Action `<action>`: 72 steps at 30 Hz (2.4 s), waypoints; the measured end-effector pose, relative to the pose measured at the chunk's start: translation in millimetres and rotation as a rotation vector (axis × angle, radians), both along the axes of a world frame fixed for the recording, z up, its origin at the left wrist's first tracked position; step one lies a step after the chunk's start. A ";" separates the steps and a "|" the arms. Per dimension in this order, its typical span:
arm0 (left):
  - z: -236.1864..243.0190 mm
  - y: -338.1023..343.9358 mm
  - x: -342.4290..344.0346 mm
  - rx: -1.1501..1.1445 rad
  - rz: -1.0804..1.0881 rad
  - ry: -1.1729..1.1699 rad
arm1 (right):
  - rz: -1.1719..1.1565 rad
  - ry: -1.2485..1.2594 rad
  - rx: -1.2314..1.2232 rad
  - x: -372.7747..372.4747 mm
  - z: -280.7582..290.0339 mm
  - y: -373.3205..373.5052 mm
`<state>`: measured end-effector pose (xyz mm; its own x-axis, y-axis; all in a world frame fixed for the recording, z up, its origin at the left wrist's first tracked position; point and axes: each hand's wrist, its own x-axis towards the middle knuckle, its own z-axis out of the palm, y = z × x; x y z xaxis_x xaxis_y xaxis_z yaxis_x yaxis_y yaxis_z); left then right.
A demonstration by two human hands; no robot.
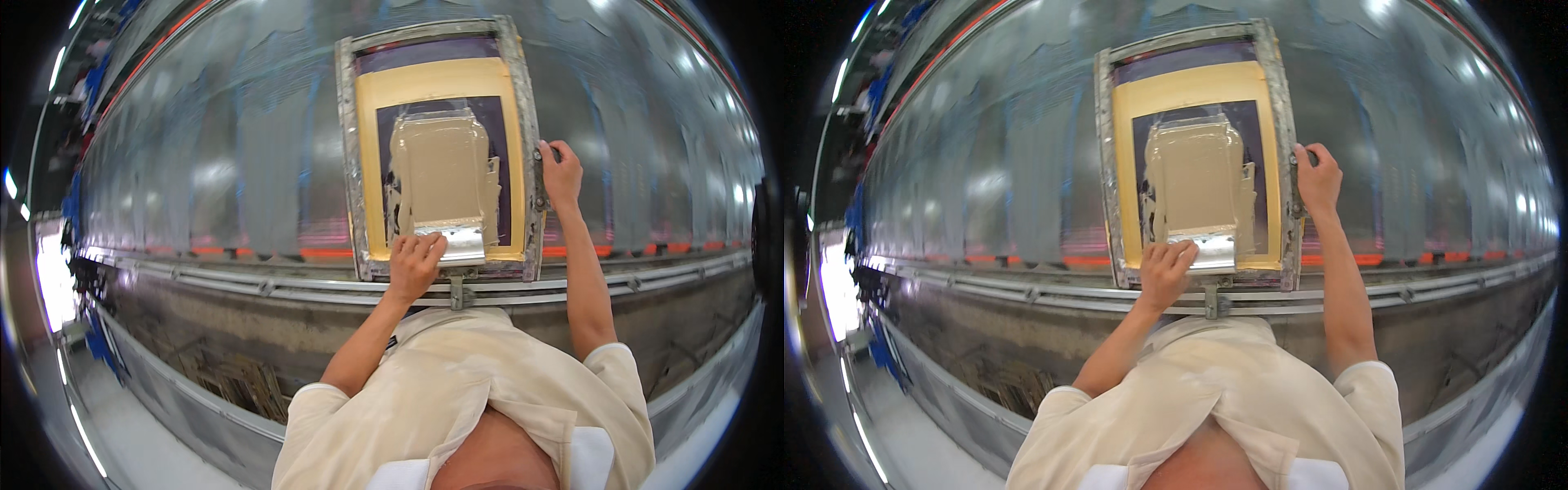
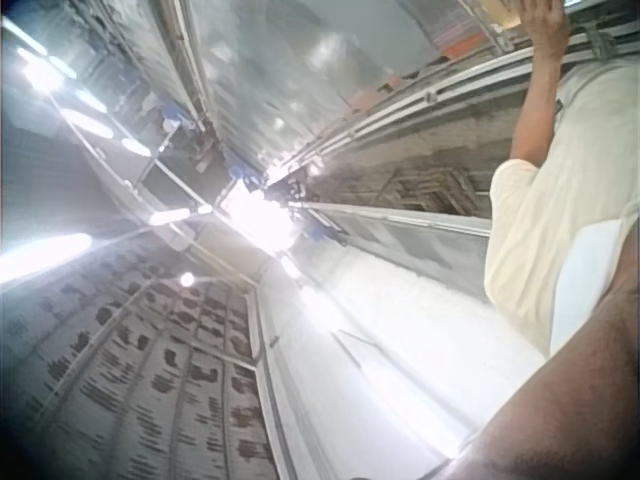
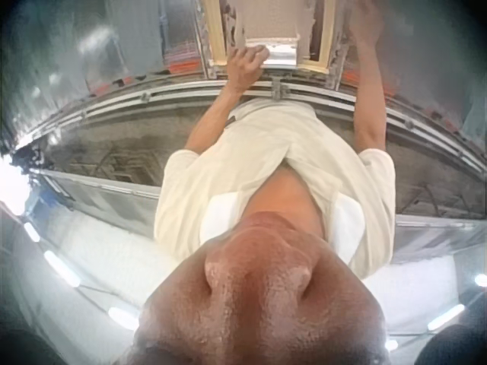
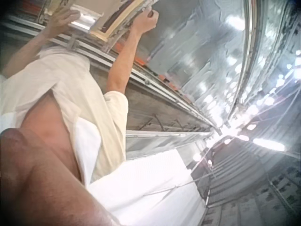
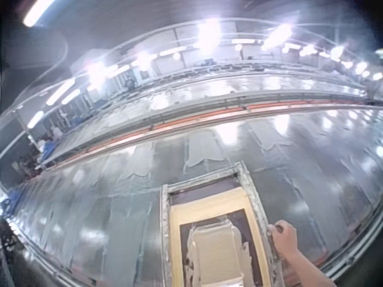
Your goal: The person performs screen printing by repeatedly pulling a squeegee across a screen frame to transfer ink onto a fabric panel below. The person lifts the screen to reveal the printed logo, then repositions the screen and repeats the process multiple times.
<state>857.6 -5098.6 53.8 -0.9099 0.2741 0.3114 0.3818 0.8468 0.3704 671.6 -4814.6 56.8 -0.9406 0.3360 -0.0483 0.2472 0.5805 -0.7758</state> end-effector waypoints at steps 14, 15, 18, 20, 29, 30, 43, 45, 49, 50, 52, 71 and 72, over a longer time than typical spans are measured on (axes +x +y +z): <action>39.1 6.5 -28.8 -0.228 0.140 -0.284 | 0.072 -0.003 -0.328 18.8 -45.4 3.5; 35.6 11.3 -34.5 -0.230 0.124 -0.311 | 0.057 0.029 -0.286 16.1 -51.7 6.7; 35.5 11.2 -40.4 -0.230 0.109 -0.323 | 0.060 0.050 -0.227 12.2 -61.2 7.4; 35.0 6.8 -41.8 -0.243 0.093 -0.389 | 0.056 0.093 -0.236 10.8 -67.1 7.3; 65.3 13.9 -48.8 -0.353 0.030 -0.473 | 0.091 -0.105 -0.474 15.4 -33.0 9.9; 68.7 11.0 -47.3 -0.368 0.036 -0.522 | 0.091 -0.114 -0.545 18.7 -29.2 10.3; 75.7 20.8 -57.2 -0.460 0.057 -0.591 | 0.090 -0.090 -1.078 22.1 -32.5 10.6; 78.9 26.3 -61.3 -0.475 0.070 -0.629 | 0.107 -0.110 -1.087 21.2 -31.4 13.7; 82.3 32.4 -69.1 -0.494 0.077 -0.665 | 0.132 -0.140 -1.066 20.4 -28.5 18.4; 83.7 38.6 -70.9 -0.509 0.075 -0.665 | 0.124 -0.137 -1.068 21.1 -27.5 19.0; 83.6 37.0 -71.4 -0.509 0.062 -0.655 | 0.107 -0.129 -1.070 22.0 -25.3 19.2; 77.4 29.7 -65.4 -0.457 0.050 -0.632 | 0.064 -0.067 -1.050 26.8 -25.4 9.0; 76.8 30.9 -68.9 -0.454 0.040 -0.631 | 0.058 -0.072 -1.046 25.1 -25.5 8.7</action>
<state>788.7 -5067.7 130.6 -0.8894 0.2139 -0.4040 0.1798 0.9762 0.1210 696.7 -4805.9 31.3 -0.9373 0.0492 -0.3449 0.3058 -0.3580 -0.8822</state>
